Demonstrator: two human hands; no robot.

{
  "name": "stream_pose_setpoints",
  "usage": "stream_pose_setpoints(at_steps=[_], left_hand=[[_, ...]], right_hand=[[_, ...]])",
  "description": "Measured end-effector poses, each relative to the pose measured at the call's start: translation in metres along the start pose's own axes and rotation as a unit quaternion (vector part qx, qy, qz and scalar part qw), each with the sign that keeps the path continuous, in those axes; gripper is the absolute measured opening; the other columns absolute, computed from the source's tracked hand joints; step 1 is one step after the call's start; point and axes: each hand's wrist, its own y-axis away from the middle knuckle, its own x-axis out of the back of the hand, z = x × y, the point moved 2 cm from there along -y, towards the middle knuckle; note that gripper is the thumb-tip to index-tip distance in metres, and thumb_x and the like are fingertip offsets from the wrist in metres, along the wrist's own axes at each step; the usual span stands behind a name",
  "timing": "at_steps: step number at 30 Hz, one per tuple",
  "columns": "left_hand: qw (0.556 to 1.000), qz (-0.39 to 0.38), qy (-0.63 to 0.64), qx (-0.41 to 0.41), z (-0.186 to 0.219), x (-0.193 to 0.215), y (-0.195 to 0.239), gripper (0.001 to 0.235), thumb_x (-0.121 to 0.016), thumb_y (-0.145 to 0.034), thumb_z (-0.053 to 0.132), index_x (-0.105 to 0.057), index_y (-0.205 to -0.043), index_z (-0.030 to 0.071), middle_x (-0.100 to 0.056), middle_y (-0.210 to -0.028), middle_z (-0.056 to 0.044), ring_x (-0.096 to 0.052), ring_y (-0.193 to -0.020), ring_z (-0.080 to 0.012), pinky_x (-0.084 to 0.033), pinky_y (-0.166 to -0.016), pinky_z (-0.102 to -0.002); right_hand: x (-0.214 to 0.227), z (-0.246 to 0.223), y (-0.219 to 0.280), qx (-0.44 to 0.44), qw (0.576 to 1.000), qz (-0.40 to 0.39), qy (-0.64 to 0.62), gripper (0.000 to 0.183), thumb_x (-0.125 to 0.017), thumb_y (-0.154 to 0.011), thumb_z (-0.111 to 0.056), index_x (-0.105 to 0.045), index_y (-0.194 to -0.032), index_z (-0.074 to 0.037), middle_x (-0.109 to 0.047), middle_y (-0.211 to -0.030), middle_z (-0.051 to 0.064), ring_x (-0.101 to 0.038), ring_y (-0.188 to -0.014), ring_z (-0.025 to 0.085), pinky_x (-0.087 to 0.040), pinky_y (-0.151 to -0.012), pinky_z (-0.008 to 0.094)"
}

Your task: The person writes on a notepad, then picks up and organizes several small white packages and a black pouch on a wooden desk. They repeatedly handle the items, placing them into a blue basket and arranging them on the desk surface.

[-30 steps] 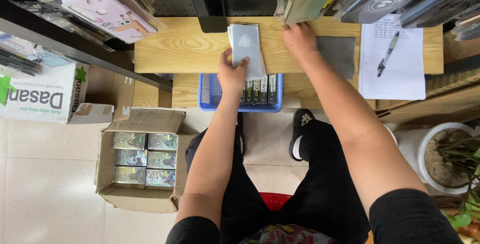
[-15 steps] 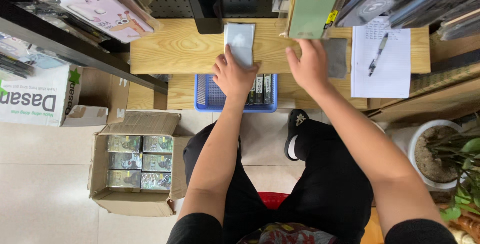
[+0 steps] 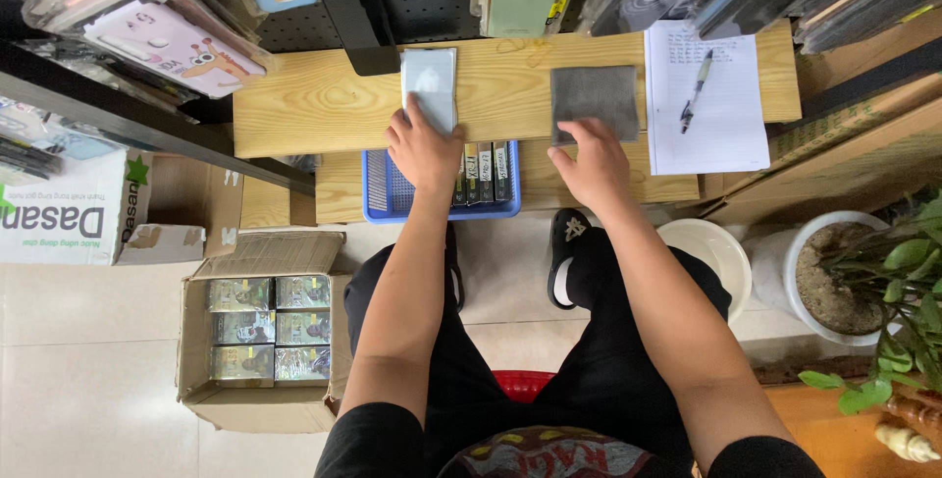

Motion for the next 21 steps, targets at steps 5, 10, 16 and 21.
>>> stream_pose_setpoints(at_steps=[5, 10, 16, 21], left_hand=[[1.0, 0.022, -0.015, -0.003, 0.0, -0.01, 0.0, 0.083, -0.079, -0.072, 0.047, -0.043, -0.142, 0.02, -0.048, -0.13, -0.012, -0.047, -0.118, -0.0306, -0.044, -0.089, -0.043], [0.999, 0.048, -0.022, 0.0, -0.006, -0.013, -0.002, 0.076, -0.079, -0.071, 0.048, -0.048, -0.136, 0.021, -0.049, -0.128, -0.009, -0.048, -0.117, -0.0297, -0.046, -0.088, -0.045], [0.998, 0.068, -0.011, 0.012, -0.009, -0.015, -0.004, 0.068, -0.08, -0.069, 0.045, -0.054, -0.128, 0.024, -0.052, -0.122, -0.005, -0.052, -0.114, -0.0292, -0.048, -0.085, -0.046], [0.996, 0.085, -0.001, 0.023, -0.011, -0.013, -0.006, 0.068, -0.08, -0.067, 0.041, -0.053, -0.127, 0.025, -0.052, -0.12, -0.003, -0.053, -0.114, -0.0299, -0.049, -0.082, -0.05]], right_hand=[[-0.009, 0.005, -0.015, 0.012, 0.984, -0.123, 0.126, 0.056, -0.069, -0.089, -0.025, -0.053, -0.142, -0.017, -0.044, -0.147, 0.022, -0.037, -0.139, 0.042, -0.029, -0.11, 0.063], [-0.011, 0.006, -0.016, 0.018, 0.985, -0.122, 0.123, 0.054, -0.068, -0.09, -0.029, -0.054, -0.139, -0.013, -0.044, -0.146, 0.022, -0.036, -0.139, 0.041, -0.028, -0.11, 0.064], [-0.024, 0.022, -0.014, 0.031, 0.987, -0.102, 0.123, 0.05, -0.066, -0.09, -0.035, -0.058, -0.136, -0.016, -0.049, -0.14, 0.019, -0.043, -0.134, 0.041, -0.036, -0.105, 0.061], [-0.03, 0.024, -0.013, 0.02, 0.985, -0.111, 0.131, 0.046, -0.063, -0.091, -0.039, -0.06, -0.133, -0.019, -0.052, -0.137, 0.015, -0.047, -0.13, 0.04, -0.039, -0.101, 0.061]])
